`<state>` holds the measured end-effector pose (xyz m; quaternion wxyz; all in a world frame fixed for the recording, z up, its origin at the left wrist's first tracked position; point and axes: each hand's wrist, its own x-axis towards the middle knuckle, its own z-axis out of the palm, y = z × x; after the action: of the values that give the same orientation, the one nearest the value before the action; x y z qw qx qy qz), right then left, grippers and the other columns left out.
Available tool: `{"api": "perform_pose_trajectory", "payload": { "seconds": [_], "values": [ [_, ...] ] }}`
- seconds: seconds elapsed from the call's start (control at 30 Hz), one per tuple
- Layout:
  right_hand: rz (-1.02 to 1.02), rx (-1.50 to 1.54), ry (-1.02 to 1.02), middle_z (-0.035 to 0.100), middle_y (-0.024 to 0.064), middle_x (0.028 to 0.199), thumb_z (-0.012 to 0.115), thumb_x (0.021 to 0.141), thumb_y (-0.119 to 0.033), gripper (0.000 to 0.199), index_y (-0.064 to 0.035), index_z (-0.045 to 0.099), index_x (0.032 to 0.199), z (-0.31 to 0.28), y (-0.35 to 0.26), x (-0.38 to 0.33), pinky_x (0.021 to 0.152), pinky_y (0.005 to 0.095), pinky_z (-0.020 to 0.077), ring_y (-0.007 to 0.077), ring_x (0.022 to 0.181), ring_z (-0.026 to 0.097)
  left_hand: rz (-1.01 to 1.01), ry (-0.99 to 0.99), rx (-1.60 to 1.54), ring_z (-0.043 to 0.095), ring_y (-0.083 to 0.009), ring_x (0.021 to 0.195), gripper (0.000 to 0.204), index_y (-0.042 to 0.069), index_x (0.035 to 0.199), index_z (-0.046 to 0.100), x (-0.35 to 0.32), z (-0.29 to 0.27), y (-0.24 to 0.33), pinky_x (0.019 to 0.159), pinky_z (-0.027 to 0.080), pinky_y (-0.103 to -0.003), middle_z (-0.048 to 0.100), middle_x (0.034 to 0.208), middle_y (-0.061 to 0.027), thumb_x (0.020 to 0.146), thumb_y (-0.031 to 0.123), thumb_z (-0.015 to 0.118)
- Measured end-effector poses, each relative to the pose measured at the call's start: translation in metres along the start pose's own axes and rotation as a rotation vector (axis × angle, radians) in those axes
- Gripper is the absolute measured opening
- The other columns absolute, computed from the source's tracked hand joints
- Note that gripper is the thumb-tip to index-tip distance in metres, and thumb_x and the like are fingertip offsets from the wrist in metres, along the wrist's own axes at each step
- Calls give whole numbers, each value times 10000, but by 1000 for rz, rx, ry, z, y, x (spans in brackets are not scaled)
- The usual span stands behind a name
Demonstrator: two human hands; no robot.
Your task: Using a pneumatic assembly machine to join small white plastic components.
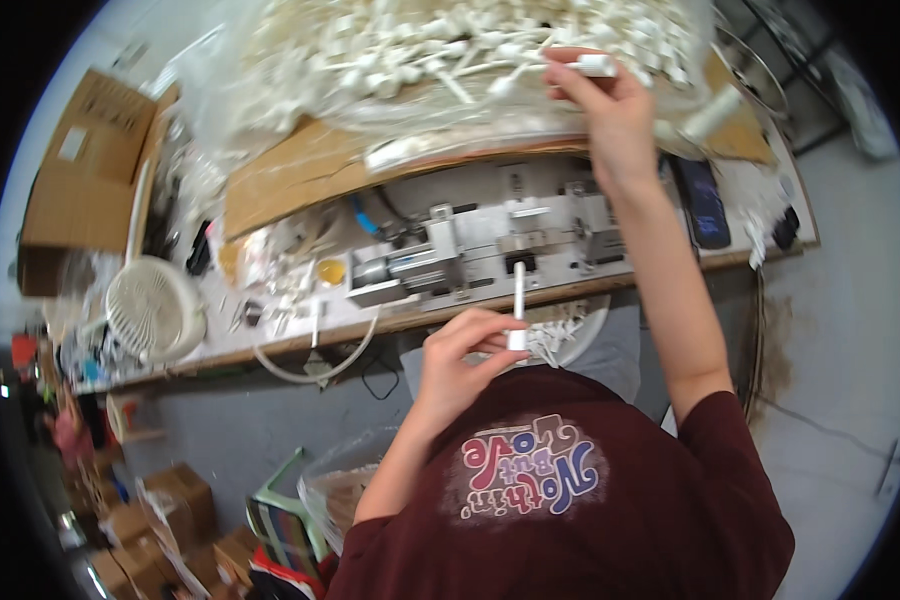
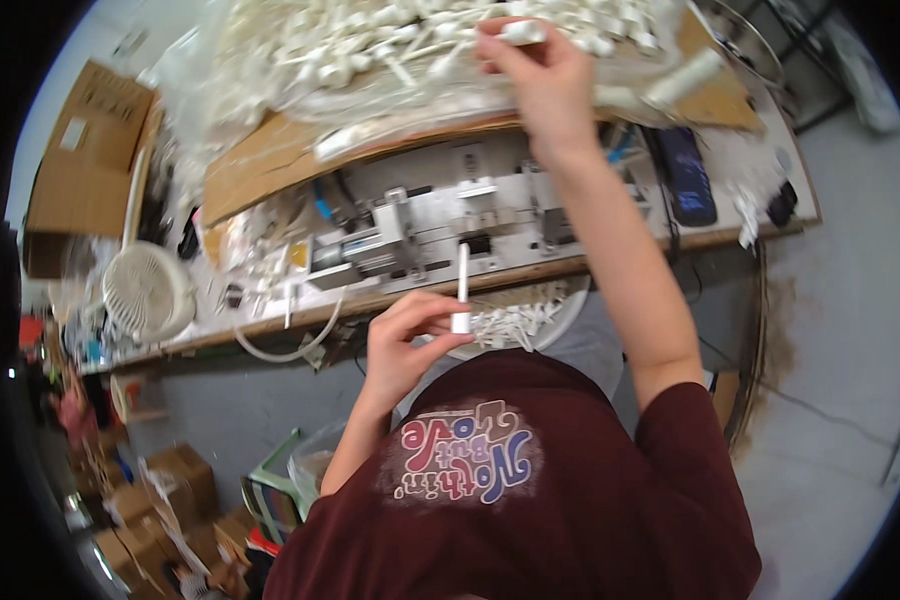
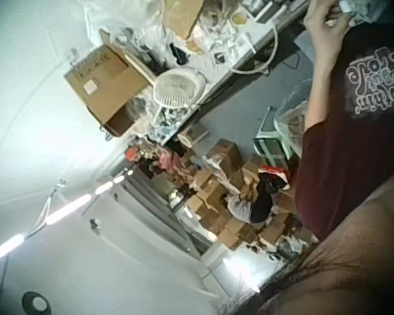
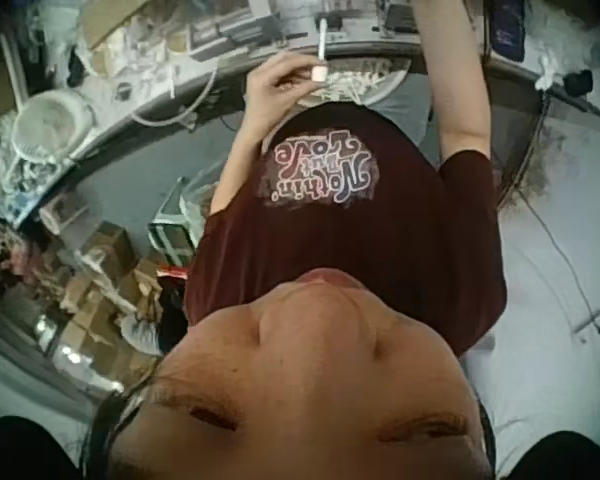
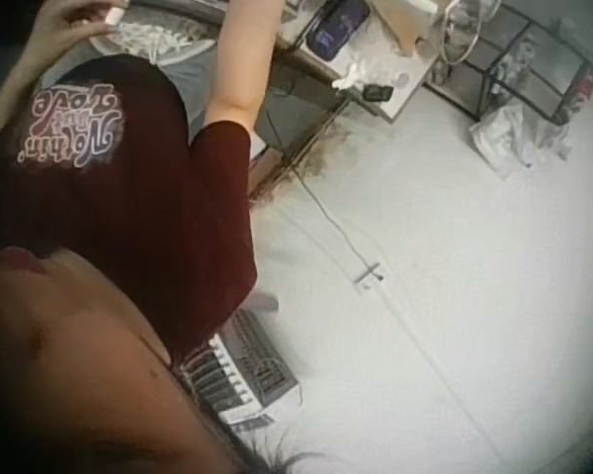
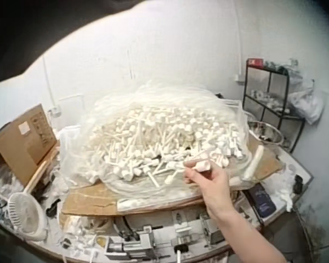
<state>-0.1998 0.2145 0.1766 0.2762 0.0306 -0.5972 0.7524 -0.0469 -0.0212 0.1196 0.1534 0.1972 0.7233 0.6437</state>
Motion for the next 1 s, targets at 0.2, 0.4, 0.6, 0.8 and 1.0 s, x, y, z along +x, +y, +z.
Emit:
{"api": "perform_pose_trajectory", "payload": {
  "seconds": [0.2, 0.4, 0.6, 0.8, 1.0],
  "values": [
    [68, 151, -4, 716, 128, 1066, 674, 932, -59, 165, 1, 685, 1085, 1, -21, -38, 807, 270, 562, 121, 861, 667, -16, -45, -380, 700, -266, 983, 381, -89, 1110, 631, -9, 0, -10, 840, 618, -362, 623, 1136, -181, 751, -160, 739],
    [160, 229, -43, 708, 146, 1086, 669, 935, -60, 171, 3, 672, 1094, -5, -34, -63, 783, 267, 555, 117, 843, 657, -135, 70, -680, 708, -270, 942, 406, -51, 1232, 547, -11, -4, 0, 840, 612, -395, 622, 1161, -212, 858, -32, 705],
    [236, 268, 9, 712, 74, 962, 721, 904, -91, 168, 5, 687, 1038, -15, -40, -84, 736, 258, 568, 116, 804, 674, -227, 79, -657, 658, -260, 1053, 381, -36, 1302, 472, -3, -3, 31, 874, 579, -391, 616, 1152, -159, 943, -33, 599],
    [498, 478, -133, 710, 110, 974, 689, 928, -90, 166, 5, 661, 1062, -32, -49, -109, 697, 256, 565, 102, 742, 660, -186, 127, -725, 500, -79, 742, 520, -38, 1423, 433, 4, -10, 20, 630, 427, -220, 622, 1116, -130, 939, 19, 613],
    [706, 579, -269, 684, 143, 989, 615, 975, -97, 136, 22, 612, 1041, -38, -43, -134, 612, 223, 555, 85, 692, 644, -222, 65, -467, 419, -33, 669, 432, -54, 1272, 612, 9, -4, 28, 630, 361, -190, 662, 1024, -89, 855, 2, 710]
  ]
}}
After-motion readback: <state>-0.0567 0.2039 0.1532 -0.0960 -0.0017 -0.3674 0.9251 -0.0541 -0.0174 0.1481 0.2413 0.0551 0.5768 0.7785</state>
